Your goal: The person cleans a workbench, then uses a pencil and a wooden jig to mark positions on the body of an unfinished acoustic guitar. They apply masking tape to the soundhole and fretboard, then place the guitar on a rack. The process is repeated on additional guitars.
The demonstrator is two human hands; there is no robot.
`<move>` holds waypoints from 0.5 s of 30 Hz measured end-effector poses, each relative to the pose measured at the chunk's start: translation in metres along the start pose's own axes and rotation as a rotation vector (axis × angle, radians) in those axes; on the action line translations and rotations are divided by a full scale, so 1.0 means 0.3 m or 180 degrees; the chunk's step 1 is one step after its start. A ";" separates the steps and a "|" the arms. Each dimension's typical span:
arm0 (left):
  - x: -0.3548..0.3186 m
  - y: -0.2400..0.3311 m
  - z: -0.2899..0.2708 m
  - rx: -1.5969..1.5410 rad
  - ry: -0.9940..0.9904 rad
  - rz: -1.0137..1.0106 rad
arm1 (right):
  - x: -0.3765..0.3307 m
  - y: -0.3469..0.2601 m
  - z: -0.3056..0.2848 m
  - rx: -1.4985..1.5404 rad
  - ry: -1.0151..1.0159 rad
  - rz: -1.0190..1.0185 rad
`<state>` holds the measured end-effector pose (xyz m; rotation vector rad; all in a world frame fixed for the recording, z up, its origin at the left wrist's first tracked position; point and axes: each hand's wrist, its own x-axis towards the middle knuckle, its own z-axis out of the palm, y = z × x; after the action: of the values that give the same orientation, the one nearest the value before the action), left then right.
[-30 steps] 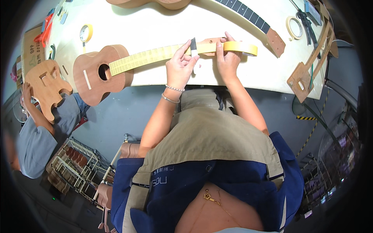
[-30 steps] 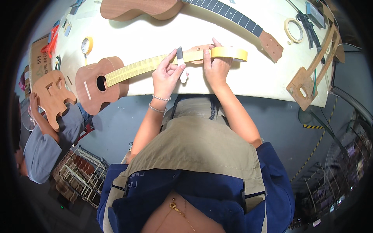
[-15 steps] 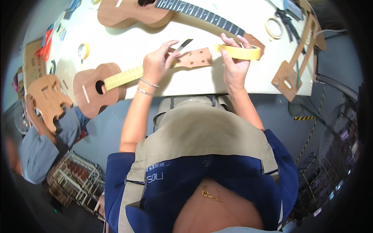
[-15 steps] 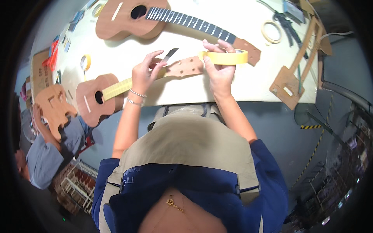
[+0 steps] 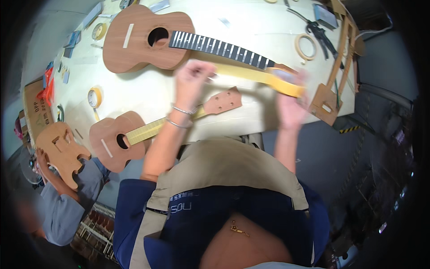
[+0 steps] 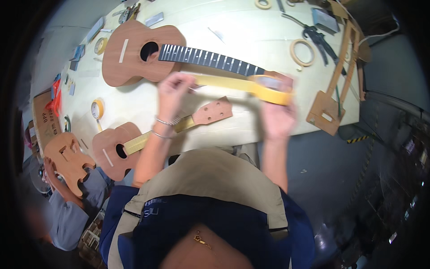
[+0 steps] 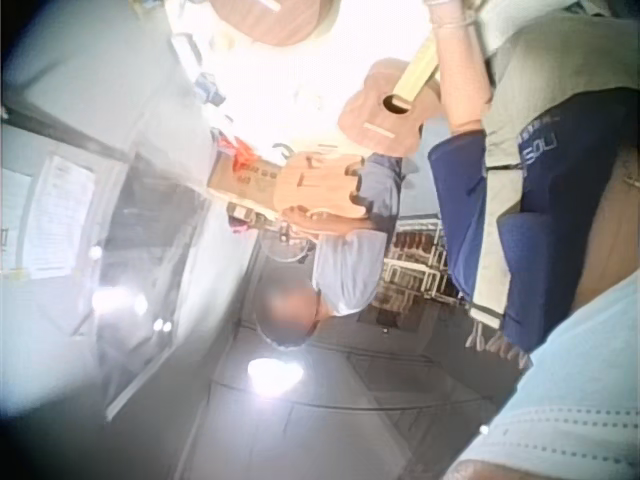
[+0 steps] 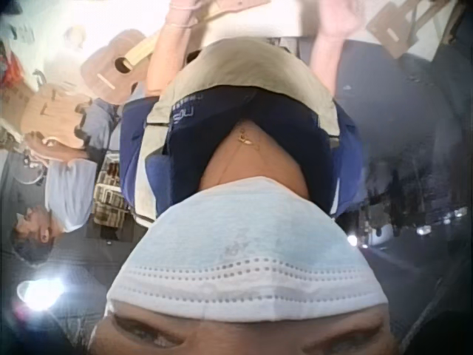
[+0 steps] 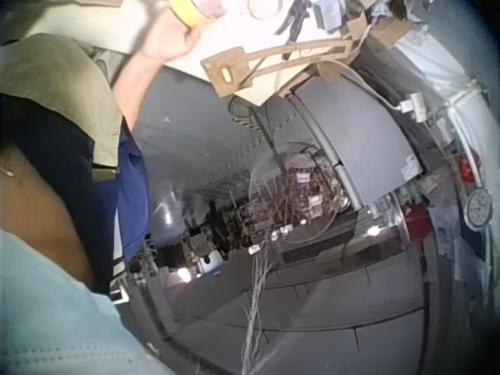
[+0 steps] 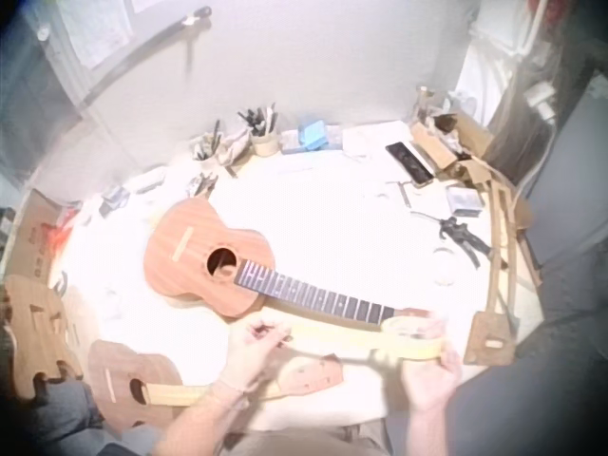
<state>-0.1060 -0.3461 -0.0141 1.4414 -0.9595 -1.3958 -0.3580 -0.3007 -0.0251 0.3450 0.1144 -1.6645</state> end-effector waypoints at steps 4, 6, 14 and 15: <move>0.215 0.048 -0.330 0.1071 0.0635 0.0417 | 0.037 -0.245 0.020 -0.0891 -0.1019 -0.1102; 0.300 0.034 -0.343 0.1882 0.0666 0.1129 | 0.100 -0.202 -0.003 -0.4041 -0.0014 -0.2229; 0.388 0.068 -0.307 0.1786 0.0406 0.0397 | 0.169 -0.166 -0.065 -0.7697 0.0542 -0.1929; 0.393 0.062 -0.312 0.1670 0.0424 0.0338 | 0.171 -0.157 -0.043 -0.7443 0.0827 -0.1842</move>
<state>-0.0039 -0.4562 -0.0354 1.8056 -1.3578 -0.9934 -0.4068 -0.3399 -0.0583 -1.3388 2.1866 -0.9642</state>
